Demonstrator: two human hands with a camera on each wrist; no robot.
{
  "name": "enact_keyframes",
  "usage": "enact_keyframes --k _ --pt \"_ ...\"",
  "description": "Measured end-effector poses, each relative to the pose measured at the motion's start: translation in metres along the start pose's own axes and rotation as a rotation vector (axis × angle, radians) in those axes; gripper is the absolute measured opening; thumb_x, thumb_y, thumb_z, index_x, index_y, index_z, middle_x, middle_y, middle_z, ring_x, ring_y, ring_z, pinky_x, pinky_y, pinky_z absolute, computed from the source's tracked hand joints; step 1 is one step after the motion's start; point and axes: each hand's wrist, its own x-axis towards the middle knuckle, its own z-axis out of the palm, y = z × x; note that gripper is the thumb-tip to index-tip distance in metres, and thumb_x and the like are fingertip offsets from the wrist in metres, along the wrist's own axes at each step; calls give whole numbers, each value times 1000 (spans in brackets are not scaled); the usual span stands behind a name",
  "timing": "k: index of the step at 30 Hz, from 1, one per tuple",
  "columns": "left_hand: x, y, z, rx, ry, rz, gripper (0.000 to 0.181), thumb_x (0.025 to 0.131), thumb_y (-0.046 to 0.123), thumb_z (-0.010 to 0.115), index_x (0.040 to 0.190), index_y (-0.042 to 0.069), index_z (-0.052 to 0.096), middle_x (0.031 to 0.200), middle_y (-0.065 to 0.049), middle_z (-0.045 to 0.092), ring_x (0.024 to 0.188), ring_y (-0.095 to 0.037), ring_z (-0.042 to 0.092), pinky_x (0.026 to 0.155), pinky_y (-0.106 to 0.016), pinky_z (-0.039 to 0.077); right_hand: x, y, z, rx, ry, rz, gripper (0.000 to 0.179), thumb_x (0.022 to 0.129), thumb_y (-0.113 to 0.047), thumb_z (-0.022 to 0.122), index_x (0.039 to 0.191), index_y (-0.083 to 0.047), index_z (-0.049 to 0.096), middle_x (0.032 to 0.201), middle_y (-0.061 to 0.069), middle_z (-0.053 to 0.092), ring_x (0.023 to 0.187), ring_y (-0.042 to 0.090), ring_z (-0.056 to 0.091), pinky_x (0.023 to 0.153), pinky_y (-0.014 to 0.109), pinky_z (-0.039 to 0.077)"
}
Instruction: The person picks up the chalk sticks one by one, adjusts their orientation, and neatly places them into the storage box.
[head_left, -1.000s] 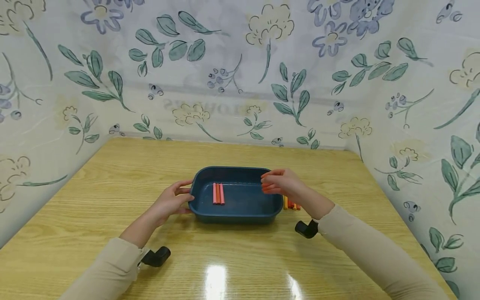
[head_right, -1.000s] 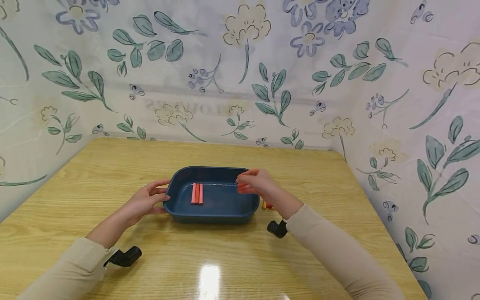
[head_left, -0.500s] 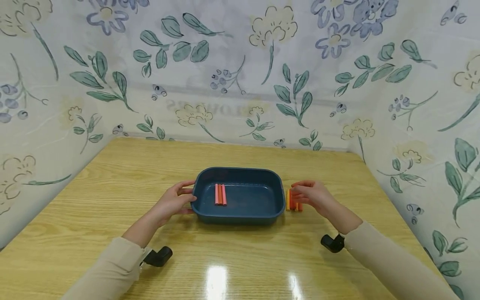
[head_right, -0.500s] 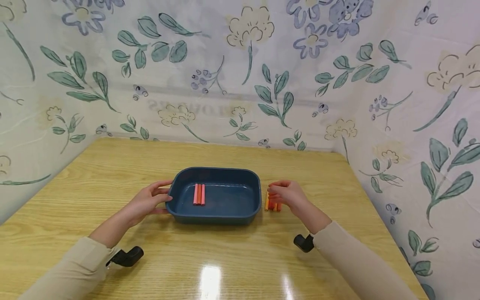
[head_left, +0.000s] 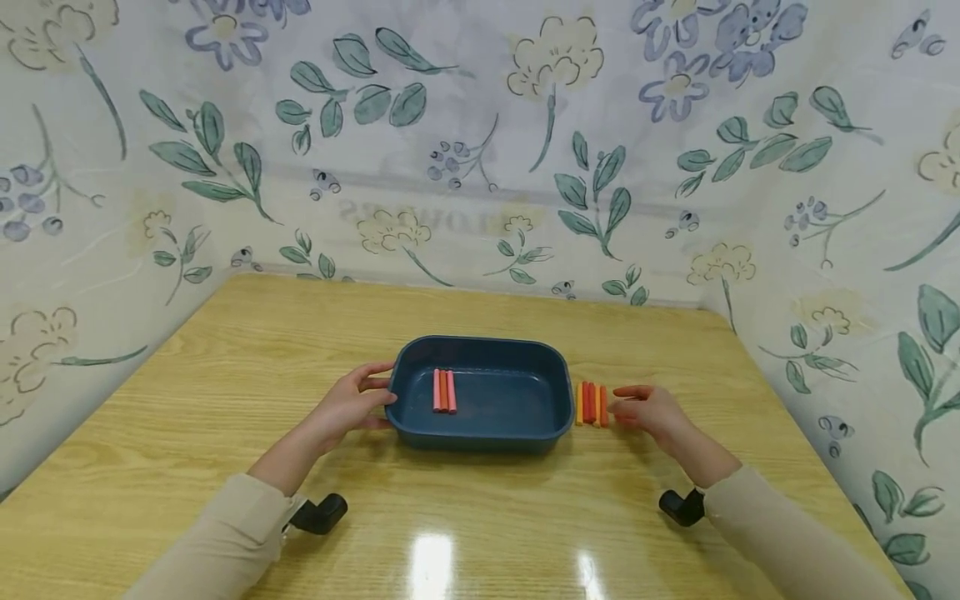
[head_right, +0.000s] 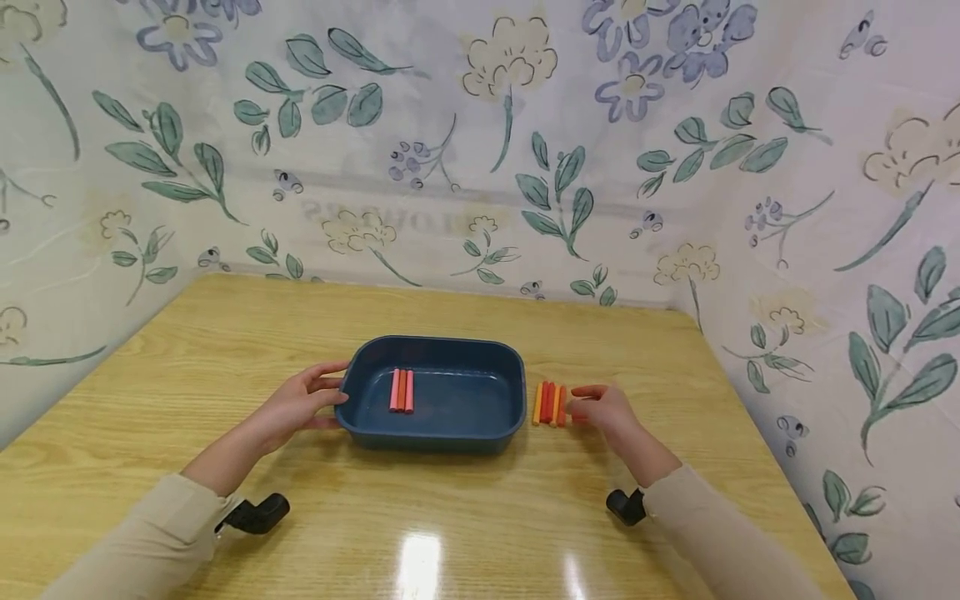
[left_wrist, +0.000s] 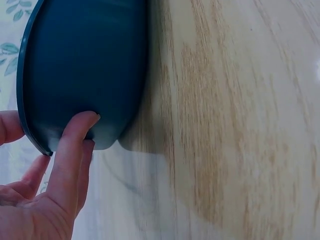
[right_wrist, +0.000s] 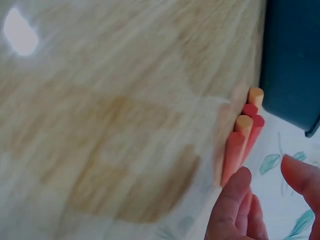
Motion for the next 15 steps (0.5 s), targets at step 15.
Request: enact_keyframes --k 15 --pt "-1 -1 -1 -3 3 10 57 92 1 48 144 -1 25 136 -31 32 106 -38 54 76 -44 54 23 0 -6 -71 -201 66 73 81 10 62 142 9 21 92 14 48 71 16 57 71 32 55"
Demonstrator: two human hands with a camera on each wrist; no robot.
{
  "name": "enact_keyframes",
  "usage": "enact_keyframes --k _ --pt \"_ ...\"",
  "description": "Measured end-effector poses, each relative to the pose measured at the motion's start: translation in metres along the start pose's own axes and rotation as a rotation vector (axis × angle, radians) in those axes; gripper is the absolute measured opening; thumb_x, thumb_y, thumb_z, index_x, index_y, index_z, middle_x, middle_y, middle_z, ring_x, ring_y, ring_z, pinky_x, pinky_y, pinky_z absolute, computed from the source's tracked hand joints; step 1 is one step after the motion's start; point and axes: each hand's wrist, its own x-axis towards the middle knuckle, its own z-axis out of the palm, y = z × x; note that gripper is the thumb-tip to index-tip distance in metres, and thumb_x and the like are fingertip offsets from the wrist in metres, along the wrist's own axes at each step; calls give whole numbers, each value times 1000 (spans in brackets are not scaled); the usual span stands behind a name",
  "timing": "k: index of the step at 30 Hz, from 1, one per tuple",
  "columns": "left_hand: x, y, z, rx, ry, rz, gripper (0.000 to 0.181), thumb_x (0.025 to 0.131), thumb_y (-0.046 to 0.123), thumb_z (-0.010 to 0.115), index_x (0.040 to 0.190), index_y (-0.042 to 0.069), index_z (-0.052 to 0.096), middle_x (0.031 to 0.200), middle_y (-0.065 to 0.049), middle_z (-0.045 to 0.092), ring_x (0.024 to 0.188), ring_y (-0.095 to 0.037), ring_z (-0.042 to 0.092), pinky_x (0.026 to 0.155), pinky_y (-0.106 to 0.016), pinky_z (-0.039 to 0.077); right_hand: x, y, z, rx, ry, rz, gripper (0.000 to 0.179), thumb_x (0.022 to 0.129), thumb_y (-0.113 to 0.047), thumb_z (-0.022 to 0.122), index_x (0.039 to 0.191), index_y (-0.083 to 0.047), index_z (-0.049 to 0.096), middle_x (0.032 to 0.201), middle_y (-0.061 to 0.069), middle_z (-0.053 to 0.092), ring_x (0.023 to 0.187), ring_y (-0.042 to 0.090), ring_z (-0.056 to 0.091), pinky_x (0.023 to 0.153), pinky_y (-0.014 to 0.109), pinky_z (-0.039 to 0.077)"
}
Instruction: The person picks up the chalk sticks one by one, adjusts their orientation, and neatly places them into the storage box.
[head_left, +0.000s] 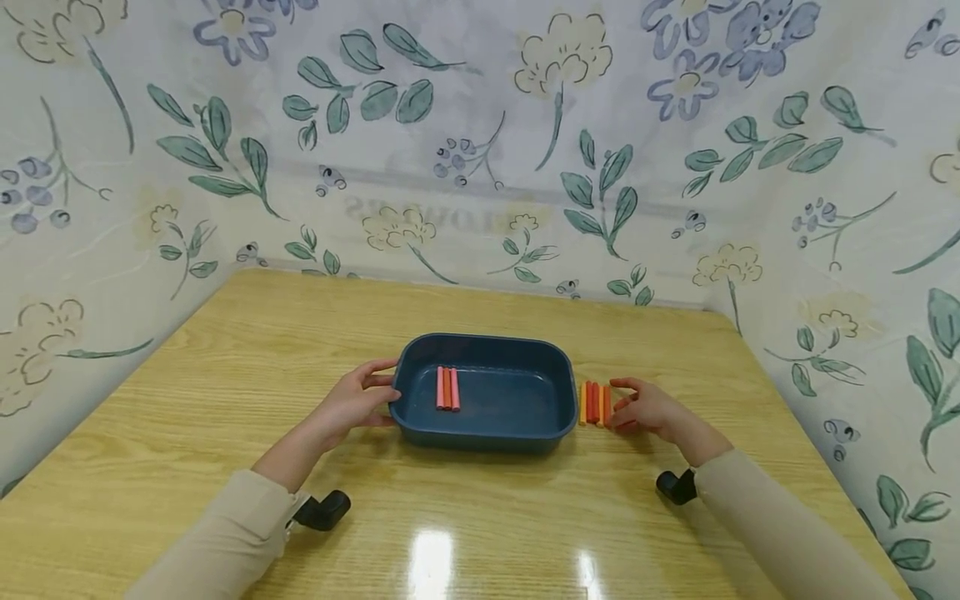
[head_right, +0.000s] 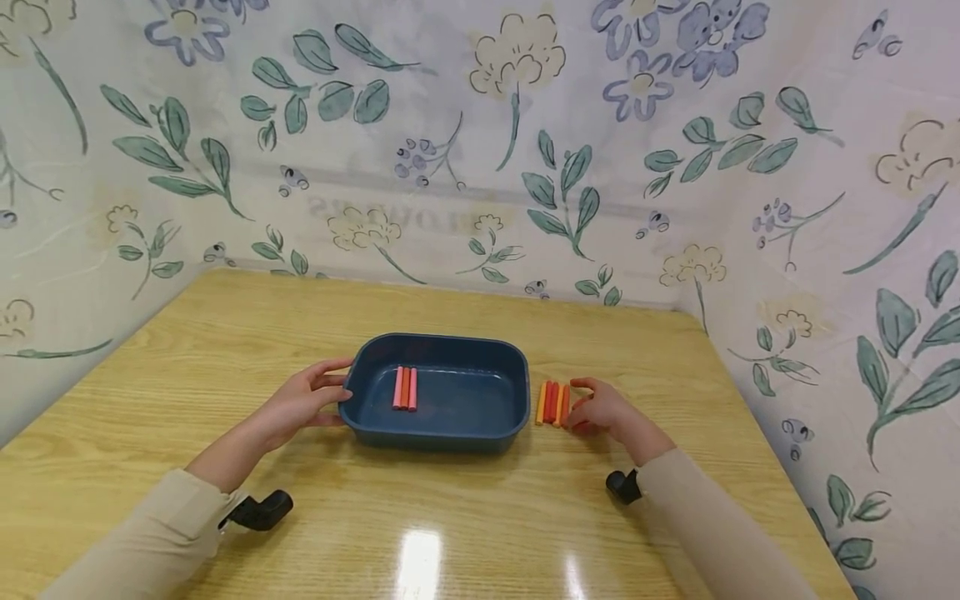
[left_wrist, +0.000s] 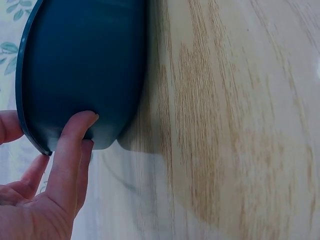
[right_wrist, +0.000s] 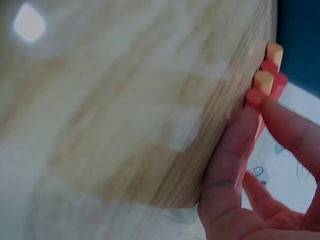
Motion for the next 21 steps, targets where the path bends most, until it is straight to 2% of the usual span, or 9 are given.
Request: enact_keyframes --k 5,10,14,21 --pt "1 -1 0 3 2 2 57 92 1 49 143 -1 26 136 -31 32 106 -38 54 76 -44 54 2 -1 -2 -5 -19 11 69 80 10 62 138 6 24 88 13 49 68 17 56 69 32 55" --pt "2 -2 -2 -3 6 -5 57 92 1 49 143 0 26 136 -30 33 105 -36 54 76 -43 54 3 -2 0 30 27 -5 64 79 11 60 129 5 20 89 14 58 68 18 59 66 30 53" --pt "2 -2 -2 -1 6 -1 57 91 1 49 143 -1 26 136 -31 32 104 -36 55 76 -43 54 5 -4 1 104 93 1 60 81 9 59 127 8 21 87 10 60 68 13 60 66 26 52" --pt "2 -2 -2 -1 4 -2 57 91 0 49 143 -1 26 136 -31 32 105 -37 55 76 -44 53 6 -10 -3 274 155 53 58 90 -1 56 137 9 23 90 6 60 70 9 60 71 26 54"
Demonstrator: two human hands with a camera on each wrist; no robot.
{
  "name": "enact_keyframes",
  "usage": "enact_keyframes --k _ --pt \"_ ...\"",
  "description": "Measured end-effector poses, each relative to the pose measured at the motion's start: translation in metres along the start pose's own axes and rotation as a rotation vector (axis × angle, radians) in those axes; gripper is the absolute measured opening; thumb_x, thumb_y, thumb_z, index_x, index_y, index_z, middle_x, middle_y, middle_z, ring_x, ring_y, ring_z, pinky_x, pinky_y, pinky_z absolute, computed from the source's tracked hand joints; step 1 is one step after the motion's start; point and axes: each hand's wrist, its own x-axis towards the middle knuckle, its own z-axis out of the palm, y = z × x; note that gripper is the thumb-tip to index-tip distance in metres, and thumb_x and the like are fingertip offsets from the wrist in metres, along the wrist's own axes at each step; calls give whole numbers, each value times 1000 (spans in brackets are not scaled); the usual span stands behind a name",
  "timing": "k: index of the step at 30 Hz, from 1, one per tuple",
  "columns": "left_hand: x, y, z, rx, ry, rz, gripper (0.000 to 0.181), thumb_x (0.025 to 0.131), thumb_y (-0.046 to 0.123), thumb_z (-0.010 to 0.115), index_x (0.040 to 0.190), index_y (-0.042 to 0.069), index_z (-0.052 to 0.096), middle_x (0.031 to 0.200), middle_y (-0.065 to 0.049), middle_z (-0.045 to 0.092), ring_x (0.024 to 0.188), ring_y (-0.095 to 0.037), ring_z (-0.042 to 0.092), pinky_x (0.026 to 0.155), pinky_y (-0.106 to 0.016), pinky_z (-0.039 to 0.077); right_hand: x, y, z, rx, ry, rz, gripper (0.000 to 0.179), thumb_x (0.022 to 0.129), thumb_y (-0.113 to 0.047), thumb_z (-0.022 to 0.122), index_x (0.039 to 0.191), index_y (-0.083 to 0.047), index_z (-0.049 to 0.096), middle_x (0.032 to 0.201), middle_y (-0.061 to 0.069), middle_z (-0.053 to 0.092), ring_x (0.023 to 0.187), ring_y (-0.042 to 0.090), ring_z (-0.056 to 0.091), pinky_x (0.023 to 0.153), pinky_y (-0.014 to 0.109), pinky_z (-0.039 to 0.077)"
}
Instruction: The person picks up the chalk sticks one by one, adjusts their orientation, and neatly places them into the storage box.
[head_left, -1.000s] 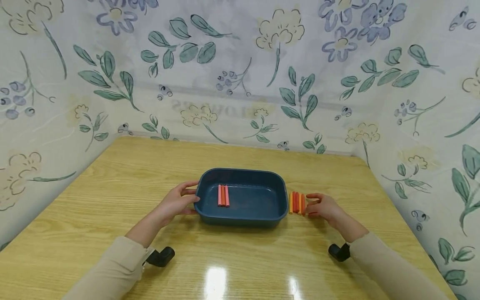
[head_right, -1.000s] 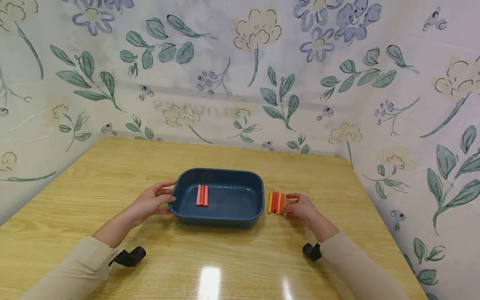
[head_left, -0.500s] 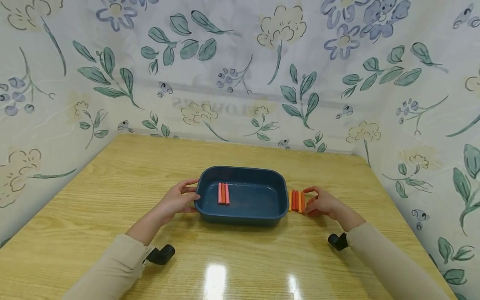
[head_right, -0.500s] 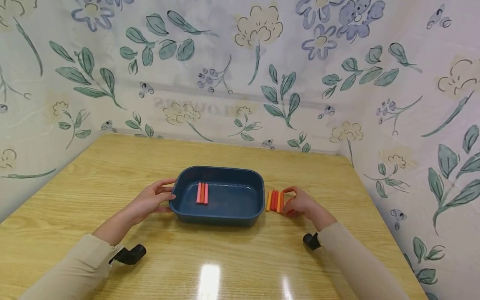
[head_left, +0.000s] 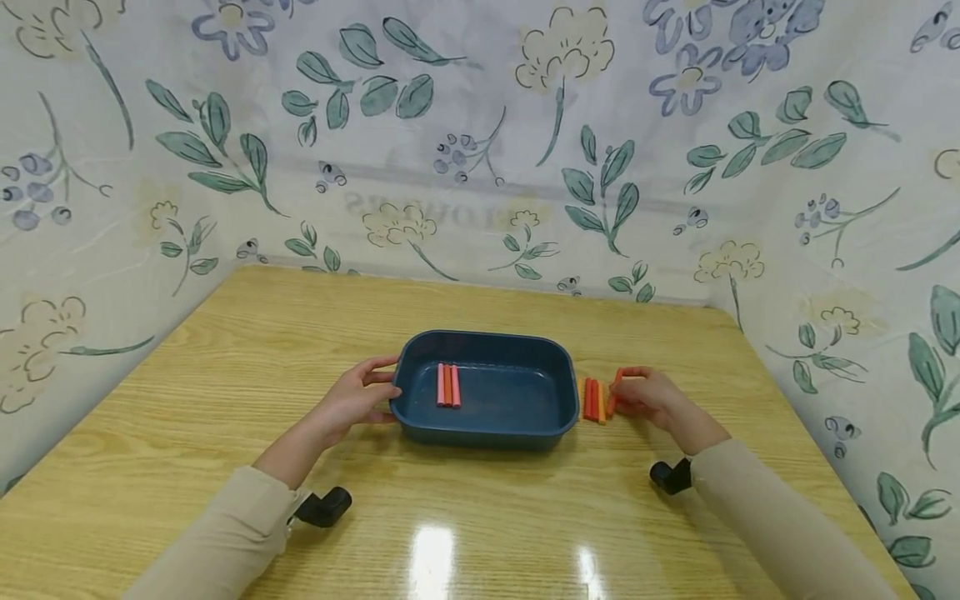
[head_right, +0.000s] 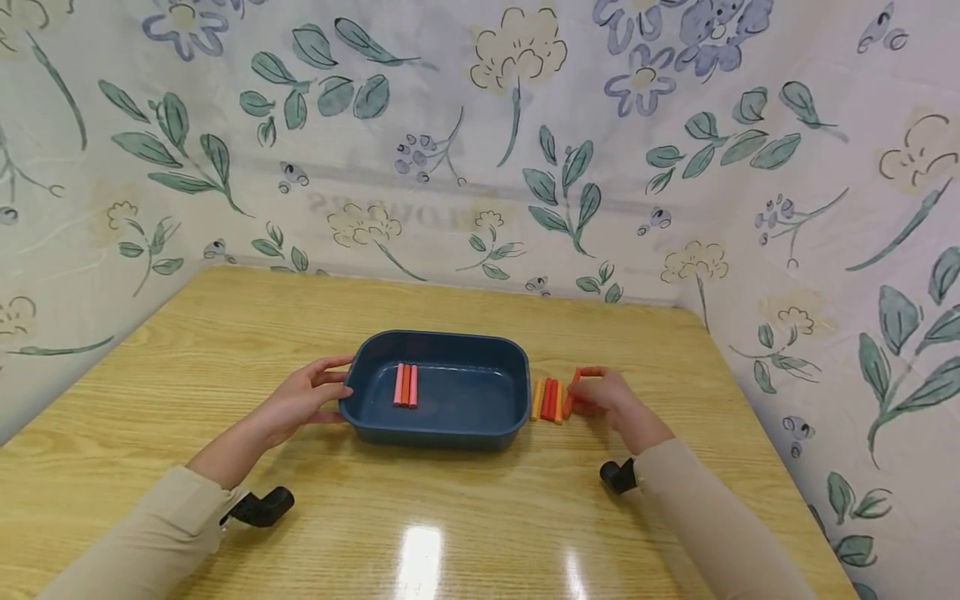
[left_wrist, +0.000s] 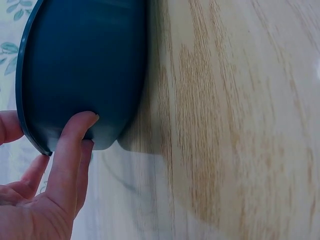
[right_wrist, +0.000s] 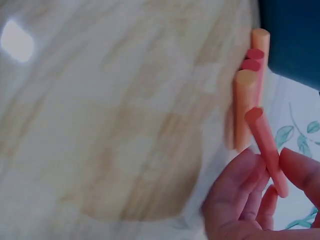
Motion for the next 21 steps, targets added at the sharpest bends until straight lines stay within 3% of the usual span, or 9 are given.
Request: enact_keyframes --k 5,12,21 --pt "0 0 2 12 5 -5 56 92 1 49 143 -1 26 136 -31 32 106 -39 54 77 -45 53 -1 -8 0 31 14 2 57 94 -8 51 141 8 23 101 7 55 77 11 57 76 27 53" --pt "0 0 1 14 6 -7 56 92 1 48 143 -1 25 137 -31 31 109 -40 52 76 -44 54 -2 -21 6 94 10 -20 55 94 -10 50 140 7 26 94 6 55 76 13 58 71 25 54" --pt "0 -1 1 9 6 -5 56 92 1 48 143 -1 25 136 -31 32 108 -39 53 76 -44 53 -2 -35 18 85 18 -27 51 95 -13 49 138 6 30 97 8 52 76 14 57 69 24 54"
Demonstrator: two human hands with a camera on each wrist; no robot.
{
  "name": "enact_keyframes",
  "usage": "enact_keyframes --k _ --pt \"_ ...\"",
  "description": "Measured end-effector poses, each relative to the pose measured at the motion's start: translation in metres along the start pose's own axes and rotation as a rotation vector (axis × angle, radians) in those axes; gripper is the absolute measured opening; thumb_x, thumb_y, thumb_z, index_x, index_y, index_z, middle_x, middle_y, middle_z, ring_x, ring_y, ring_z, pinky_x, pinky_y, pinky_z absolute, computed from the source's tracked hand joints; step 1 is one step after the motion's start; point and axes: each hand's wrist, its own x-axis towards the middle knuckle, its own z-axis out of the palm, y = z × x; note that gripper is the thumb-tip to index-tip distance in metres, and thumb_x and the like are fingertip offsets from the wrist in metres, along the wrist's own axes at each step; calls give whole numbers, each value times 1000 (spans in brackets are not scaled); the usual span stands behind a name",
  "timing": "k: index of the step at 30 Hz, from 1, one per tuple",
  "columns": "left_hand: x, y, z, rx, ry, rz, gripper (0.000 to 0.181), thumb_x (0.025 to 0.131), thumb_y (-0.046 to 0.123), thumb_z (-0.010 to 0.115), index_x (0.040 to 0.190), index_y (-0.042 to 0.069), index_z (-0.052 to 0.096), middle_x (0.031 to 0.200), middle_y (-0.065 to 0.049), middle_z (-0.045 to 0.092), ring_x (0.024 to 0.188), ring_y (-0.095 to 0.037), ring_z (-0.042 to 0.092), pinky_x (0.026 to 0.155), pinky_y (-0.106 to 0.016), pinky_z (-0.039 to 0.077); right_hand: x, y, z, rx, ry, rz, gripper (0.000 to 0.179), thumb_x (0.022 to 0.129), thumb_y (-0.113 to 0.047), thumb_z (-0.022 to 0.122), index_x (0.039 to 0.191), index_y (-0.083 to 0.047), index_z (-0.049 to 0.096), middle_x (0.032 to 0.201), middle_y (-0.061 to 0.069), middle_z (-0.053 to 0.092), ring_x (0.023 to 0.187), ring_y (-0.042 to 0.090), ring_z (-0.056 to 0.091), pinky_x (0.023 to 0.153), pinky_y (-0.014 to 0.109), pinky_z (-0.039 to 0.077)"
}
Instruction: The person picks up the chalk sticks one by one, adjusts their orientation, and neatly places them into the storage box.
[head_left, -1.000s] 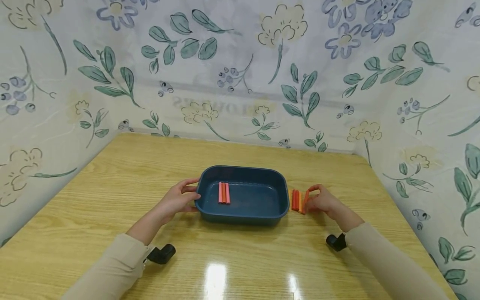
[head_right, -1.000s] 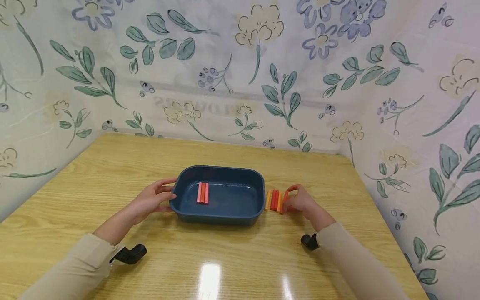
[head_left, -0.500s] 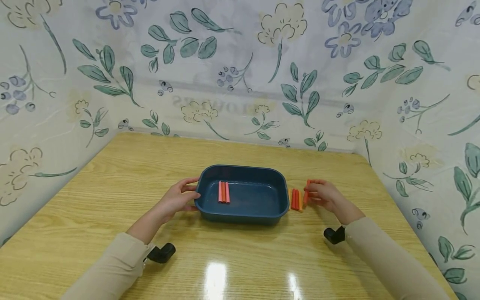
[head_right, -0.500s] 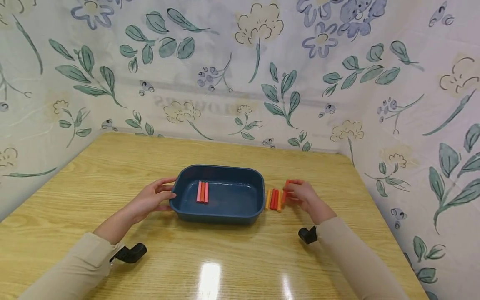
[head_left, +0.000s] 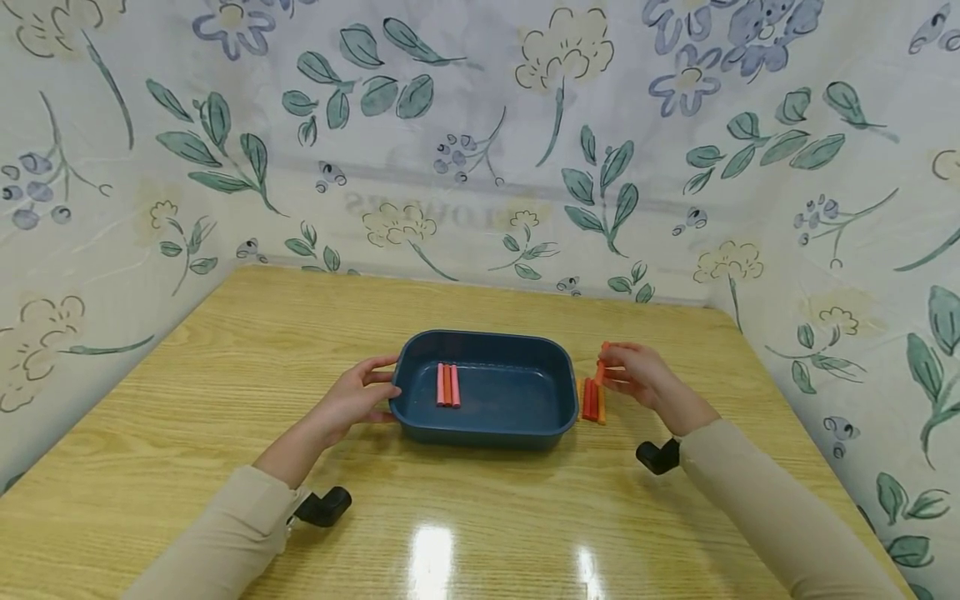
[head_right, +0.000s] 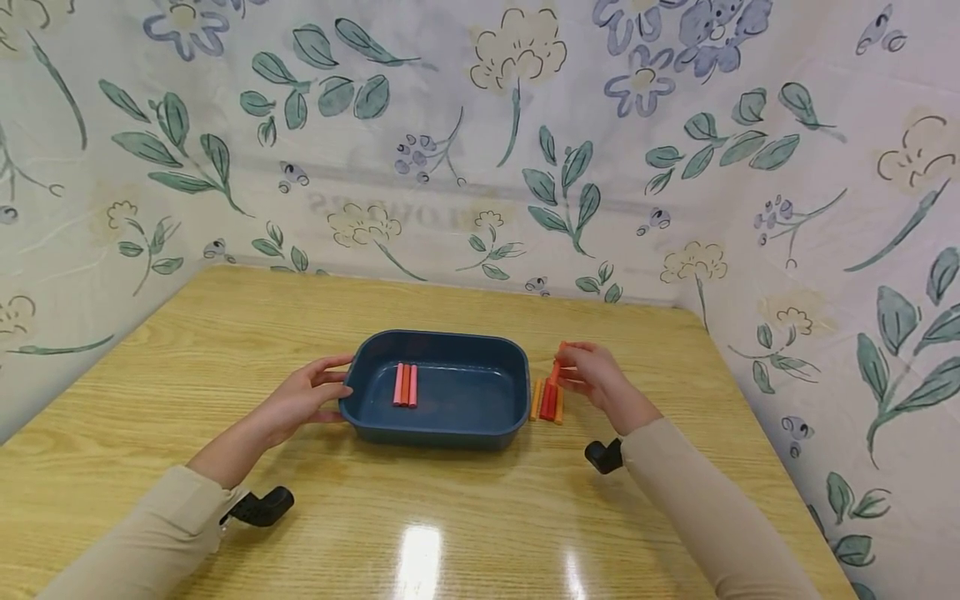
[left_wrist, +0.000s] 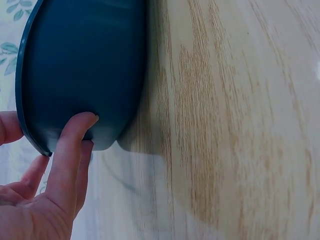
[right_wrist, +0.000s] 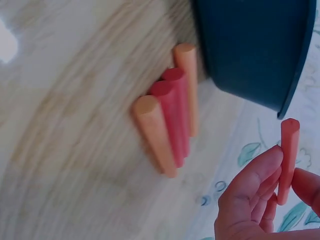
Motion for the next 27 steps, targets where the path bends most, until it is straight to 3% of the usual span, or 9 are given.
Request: enact_keyframes --k 16,27 --pt "-3 2 2 -7 -1 1 57 92 1 49 144 -1 25 137 -31 31 110 -40 51 76 -44 53 2 -23 28 3 -47 -33 49 95 -13 50 138 6 33 98 11 50 70 14 60 71 26 55" --pt "-3 4 3 14 22 -9 57 91 0 50 143 -1 26 136 -31 33 108 -40 52 76 -44 53 6 -38 58 -32 -95 -13 45 94 -12 53 134 5 40 103 15 49 76 19 60 74 28 55"
